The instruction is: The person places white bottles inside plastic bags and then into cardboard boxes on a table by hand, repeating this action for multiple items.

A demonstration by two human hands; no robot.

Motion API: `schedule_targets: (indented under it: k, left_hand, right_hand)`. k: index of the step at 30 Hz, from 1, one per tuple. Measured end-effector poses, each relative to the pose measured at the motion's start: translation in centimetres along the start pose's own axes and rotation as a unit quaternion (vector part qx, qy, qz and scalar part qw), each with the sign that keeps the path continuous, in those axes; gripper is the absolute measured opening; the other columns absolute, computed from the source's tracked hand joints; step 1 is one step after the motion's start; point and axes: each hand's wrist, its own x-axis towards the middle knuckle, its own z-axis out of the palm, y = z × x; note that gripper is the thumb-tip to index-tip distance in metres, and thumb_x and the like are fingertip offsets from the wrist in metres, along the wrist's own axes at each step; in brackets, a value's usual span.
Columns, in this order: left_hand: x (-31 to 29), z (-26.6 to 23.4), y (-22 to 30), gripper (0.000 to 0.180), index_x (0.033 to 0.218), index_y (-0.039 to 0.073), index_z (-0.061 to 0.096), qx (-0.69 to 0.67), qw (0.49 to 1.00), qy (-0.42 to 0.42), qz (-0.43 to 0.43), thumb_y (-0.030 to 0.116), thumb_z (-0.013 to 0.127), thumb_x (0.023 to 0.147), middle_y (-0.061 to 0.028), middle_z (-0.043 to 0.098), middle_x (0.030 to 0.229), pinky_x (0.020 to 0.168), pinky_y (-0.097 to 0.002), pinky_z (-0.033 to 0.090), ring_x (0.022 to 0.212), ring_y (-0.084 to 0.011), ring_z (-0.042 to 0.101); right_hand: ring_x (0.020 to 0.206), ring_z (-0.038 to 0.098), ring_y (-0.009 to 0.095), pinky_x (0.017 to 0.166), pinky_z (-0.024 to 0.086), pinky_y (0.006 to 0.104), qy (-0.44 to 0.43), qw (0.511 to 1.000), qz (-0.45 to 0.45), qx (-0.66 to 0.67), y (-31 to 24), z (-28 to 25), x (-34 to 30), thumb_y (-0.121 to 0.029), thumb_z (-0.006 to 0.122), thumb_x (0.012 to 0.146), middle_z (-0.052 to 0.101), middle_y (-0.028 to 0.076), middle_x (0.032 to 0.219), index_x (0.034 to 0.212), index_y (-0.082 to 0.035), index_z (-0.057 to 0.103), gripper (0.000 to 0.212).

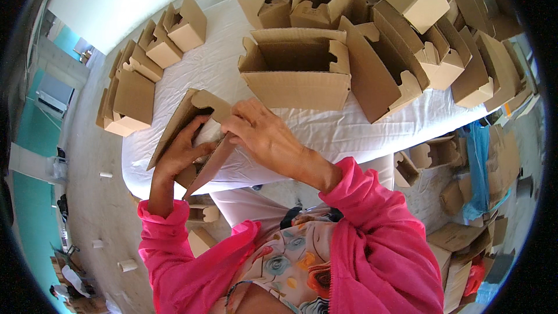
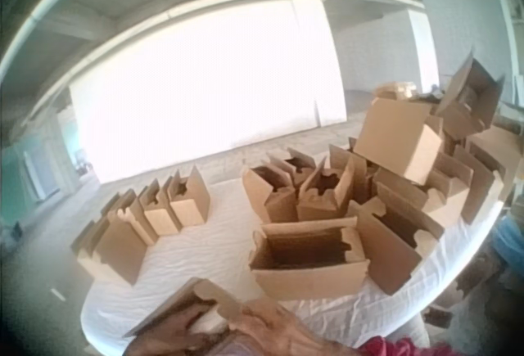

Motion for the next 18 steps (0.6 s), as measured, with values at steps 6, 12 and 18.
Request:
schedule_targets:
  k: [6,12,18]
  left_hand:
    - [0.3,0.7,0.7,0.063,0.127,-0.003,0.044,-0.078,0.994,0.041,-0.059,0.029,0.069,0.079,-0.0127,0.052,0.119,0.095,-0.0274,0.036,0.108,-0.0195,0.048]
    - [-0.5,-0.7,0.8,0.071,0.133,-0.004,0.039,-0.252,0.963,0.013,-0.099,0.026,0.069,0.076,-0.0127,0.053,0.124,0.098,-0.0298,0.036,0.113,-0.0208,0.050]
    - [-0.5,-1.7,-0.1,0.071,0.130,0.000,0.044,-0.423,0.899,0.069,0.087,0.026,0.075,0.072,-0.0104,0.056,0.121,0.098,-0.0378,0.039,0.112,-0.0234,0.053]
  right_hand:
    - [0.085,0.055,0.024,0.078,0.042,0.0349,-0.053,0.987,-0.086,-0.123,-1.0,0.0,0.3,-0.018,0.075,0.066,0.052,0.006,0.093,0.082,-0.010,0.059,0.024]
    - [0.086,0.056,0.027,0.078,0.044,0.0371,-0.028,0.999,-0.010,-0.038,0.4,0.5,0.1,-0.025,0.076,0.066,0.052,0.009,0.097,0.087,-0.006,0.059,0.033]
    - [0.093,0.055,0.035,0.083,0.044,0.0398,-0.026,0.998,0.053,0.034,0.3,0.1,0.9,-0.030,0.074,0.072,0.051,0.017,0.110,0.107,-0.003,0.053,0.049]
